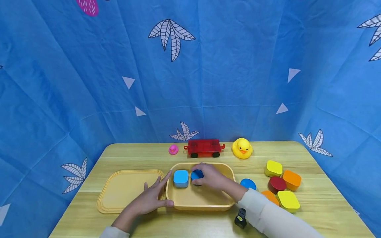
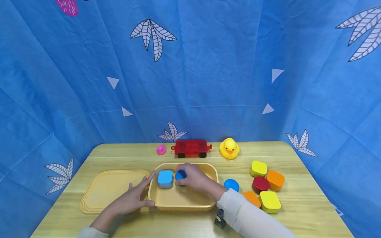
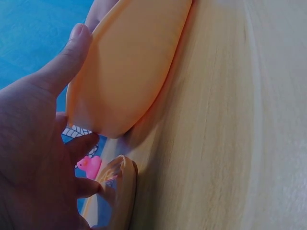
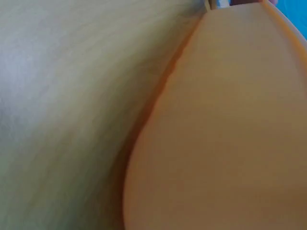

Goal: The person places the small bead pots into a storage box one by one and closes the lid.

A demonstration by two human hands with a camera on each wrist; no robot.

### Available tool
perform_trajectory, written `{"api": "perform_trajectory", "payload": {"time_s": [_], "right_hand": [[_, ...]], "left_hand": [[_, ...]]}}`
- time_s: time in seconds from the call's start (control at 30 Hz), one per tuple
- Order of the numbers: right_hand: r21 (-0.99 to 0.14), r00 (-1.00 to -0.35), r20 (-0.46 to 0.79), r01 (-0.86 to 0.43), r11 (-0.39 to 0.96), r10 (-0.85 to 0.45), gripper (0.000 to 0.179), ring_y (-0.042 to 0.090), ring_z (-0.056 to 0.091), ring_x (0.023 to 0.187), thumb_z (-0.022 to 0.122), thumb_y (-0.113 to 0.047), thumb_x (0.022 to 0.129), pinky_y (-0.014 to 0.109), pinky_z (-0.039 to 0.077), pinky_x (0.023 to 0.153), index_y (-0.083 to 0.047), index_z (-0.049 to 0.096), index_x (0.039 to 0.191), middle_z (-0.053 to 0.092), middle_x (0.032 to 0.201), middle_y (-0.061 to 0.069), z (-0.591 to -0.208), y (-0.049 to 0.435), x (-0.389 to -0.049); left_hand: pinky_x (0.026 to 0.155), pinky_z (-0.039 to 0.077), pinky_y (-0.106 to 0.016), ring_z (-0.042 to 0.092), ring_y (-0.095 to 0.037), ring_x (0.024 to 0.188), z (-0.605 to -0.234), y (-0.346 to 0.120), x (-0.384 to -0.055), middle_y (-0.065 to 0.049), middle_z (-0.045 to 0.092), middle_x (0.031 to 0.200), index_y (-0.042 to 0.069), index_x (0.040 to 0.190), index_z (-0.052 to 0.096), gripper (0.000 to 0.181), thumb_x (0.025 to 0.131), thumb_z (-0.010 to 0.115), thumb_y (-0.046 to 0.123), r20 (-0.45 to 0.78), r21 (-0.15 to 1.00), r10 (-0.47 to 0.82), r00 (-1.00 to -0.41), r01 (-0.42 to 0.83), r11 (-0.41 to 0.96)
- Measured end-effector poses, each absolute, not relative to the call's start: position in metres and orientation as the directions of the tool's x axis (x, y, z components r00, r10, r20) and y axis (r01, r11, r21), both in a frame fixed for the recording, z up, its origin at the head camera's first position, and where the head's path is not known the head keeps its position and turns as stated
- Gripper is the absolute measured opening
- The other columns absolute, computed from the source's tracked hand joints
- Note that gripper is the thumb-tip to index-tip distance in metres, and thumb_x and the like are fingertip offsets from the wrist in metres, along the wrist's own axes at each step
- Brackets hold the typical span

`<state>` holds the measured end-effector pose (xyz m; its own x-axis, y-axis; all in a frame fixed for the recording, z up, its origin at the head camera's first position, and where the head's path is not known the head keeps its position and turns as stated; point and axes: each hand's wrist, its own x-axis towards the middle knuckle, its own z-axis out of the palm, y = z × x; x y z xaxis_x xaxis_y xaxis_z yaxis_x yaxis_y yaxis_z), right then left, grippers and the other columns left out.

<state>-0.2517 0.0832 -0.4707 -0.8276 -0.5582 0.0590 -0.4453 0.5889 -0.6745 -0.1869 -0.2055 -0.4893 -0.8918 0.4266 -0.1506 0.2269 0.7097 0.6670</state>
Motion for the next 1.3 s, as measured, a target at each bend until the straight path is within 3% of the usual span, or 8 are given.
{"api": "perform_trajectory", "payload": {"time_s": [0.73, 1.3], "right_hand": [[-0.674, -0.853, 0.09, -0.432, 0.6, -0.514, 0.046, 0.034, 0.057, 0.127, 0.084, -0.02, 0.088, 0.052, 0.046, 0.11, -0.005, 0.069, 0.129, 0.066, 0.132, 0.012, -0.472, 0.081, -0.24], [-0.667, -0.866, 0.134, -0.439, 0.603, -0.482, 0.046, 0.03, 0.062, 0.114, 0.085, -0.012, 0.086, 0.048, 0.054, 0.098, -0.002, 0.069, 0.128, 0.067, 0.126, 0.012, -0.475, 0.085, -0.234]], "left_hand": [[0.109, -0.016, -0.08, 0.009, -0.045, 0.156, -0.488, -0.206, -0.187, -0.01, 0.028, 0.169, 0.042, 0.165, 0.003, 0.106, 0.089, 0.074, 0.058, -0.159, 0.668, 0.433, -0.887, 0.226, 0.709], [0.11, -0.015, -0.08, 0.01, -0.045, 0.156, -0.489, -0.207, -0.187, -0.011, 0.028, 0.168, 0.043, 0.165, 0.002, 0.105, 0.089, 0.073, 0.059, -0.152, 0.66, 0.433, -0.889, 0.235, 0.714]]}}
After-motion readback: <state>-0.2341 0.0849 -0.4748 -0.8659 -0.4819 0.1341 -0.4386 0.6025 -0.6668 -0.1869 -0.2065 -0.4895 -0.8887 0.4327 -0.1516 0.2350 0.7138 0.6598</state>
